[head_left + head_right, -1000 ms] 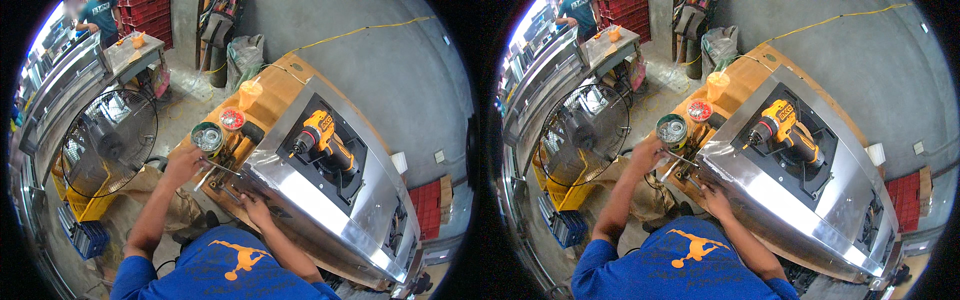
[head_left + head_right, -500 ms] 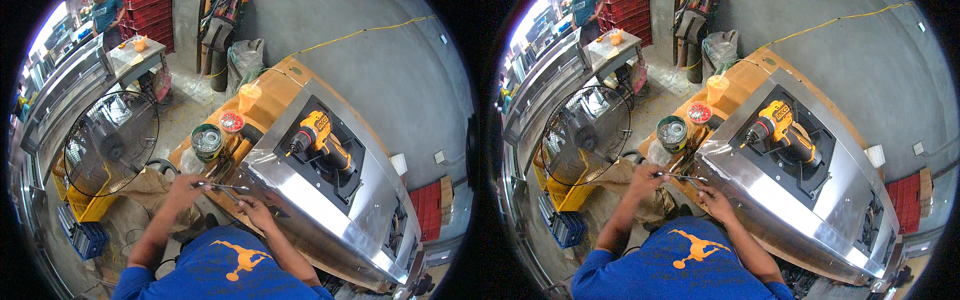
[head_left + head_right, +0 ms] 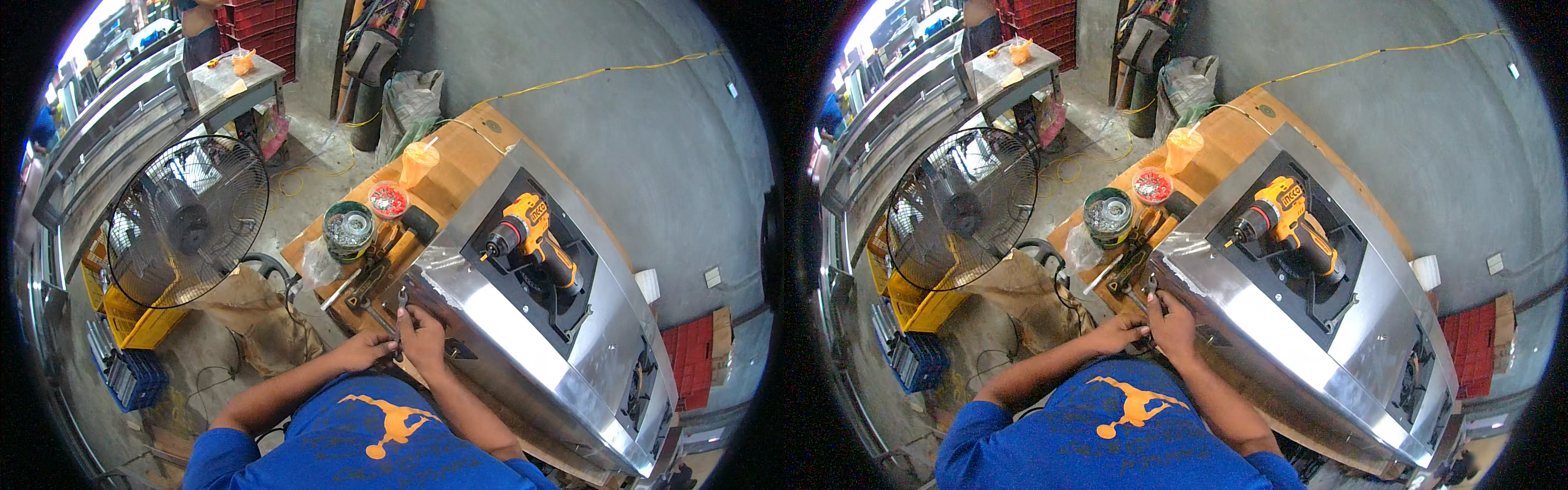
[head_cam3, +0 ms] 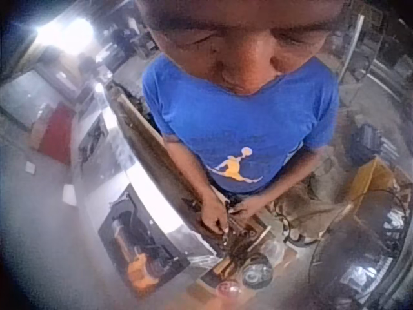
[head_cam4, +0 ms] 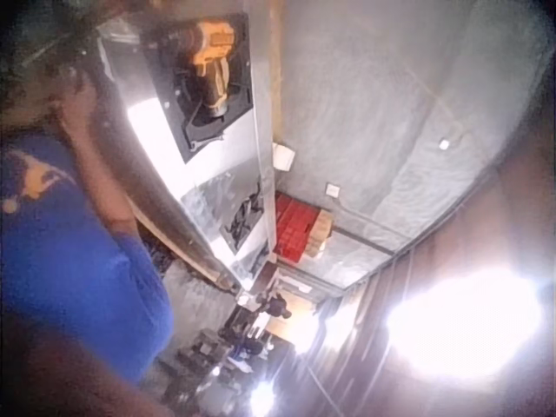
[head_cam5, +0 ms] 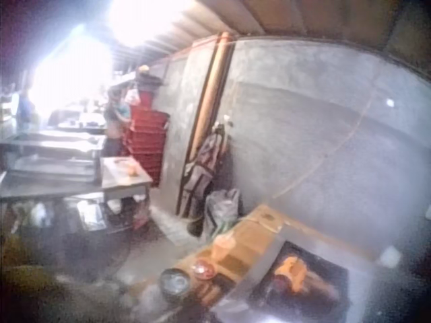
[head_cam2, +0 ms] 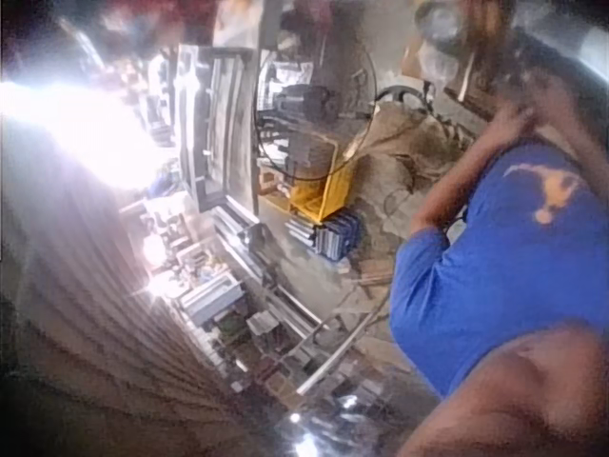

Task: The person assembles a stainless steel gas stove by hand-tightening and then wrench-tightening screws on the side and top edges. They handle small screws, a wrench, and the stove body, moving the unit to access different fastening points.

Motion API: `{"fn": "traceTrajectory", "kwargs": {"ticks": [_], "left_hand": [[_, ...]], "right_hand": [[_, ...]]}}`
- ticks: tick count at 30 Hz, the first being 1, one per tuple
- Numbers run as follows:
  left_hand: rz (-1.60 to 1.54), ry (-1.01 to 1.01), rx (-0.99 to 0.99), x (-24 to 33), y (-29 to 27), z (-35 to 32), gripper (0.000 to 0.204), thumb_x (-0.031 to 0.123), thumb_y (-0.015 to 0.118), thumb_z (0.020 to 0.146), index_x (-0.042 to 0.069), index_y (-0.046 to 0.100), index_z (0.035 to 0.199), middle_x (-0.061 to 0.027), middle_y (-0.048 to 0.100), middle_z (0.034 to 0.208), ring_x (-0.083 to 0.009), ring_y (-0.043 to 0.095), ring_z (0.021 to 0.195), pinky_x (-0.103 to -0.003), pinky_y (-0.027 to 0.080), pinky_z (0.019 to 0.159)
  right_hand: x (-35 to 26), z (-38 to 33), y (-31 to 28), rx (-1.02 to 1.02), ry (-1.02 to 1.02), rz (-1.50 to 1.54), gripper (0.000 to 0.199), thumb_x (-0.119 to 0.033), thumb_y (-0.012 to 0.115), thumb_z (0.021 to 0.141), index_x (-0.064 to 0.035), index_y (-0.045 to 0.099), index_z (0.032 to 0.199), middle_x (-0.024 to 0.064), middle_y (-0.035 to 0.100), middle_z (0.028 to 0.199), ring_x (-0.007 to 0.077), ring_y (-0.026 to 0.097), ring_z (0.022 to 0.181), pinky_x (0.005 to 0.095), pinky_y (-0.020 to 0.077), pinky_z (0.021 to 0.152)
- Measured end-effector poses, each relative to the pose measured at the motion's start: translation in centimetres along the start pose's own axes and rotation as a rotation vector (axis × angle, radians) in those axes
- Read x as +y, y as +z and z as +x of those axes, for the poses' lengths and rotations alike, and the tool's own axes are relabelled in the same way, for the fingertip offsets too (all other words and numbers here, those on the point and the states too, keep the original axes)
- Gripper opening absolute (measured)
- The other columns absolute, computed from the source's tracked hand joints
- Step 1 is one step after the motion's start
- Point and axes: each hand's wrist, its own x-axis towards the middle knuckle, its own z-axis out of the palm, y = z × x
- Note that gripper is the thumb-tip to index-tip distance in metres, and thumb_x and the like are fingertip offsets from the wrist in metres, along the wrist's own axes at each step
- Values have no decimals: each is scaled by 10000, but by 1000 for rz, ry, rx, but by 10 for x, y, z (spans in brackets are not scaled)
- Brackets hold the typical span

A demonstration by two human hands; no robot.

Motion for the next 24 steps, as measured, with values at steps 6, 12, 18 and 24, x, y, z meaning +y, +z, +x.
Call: {"fn": "traceTrajectory", "kwargs": {"ticks": [6,12,18,24], "left_hand": [[-139,-59,1,-6,8,20,355,316,437,1061,37,608,1198,-52,664,934,-123,644,781,-291,516,736],[267,-104,203,-11,1,25,393,354,489,1035,40,590,1250,-88,670,929,-179,648,871,-329,503,800],[661,21,542,45,-73,7,298,286,619,951,13,672,1057,-195,662,944,-303,651,881,-424,492,795],[1154,580,754,157,-86,-12,173,180,744,790,69,693,913,-108,642,841,-298,644,807,-394,494,684]], "right_hand": [[-17,-7,-3,57,133,69,370,-371,576,971,-71,675,1162,184,637,654,258,661,577,392,515,603],[-4,-2,2,142,-42,-30,324,-308,605,956,-43,687,1123,169,709,888,238,683,813,350,531,760],[10,-4,0,94,-23,19,354,-342,585,952,-76,695,1157,194,703,1073,329,679,1027,365,507,908],[14,-7,-5,37,8,-34,362,-353,599,947,-78,695,1163,199,700,1084,327,675,1046,368,503,918]]}}
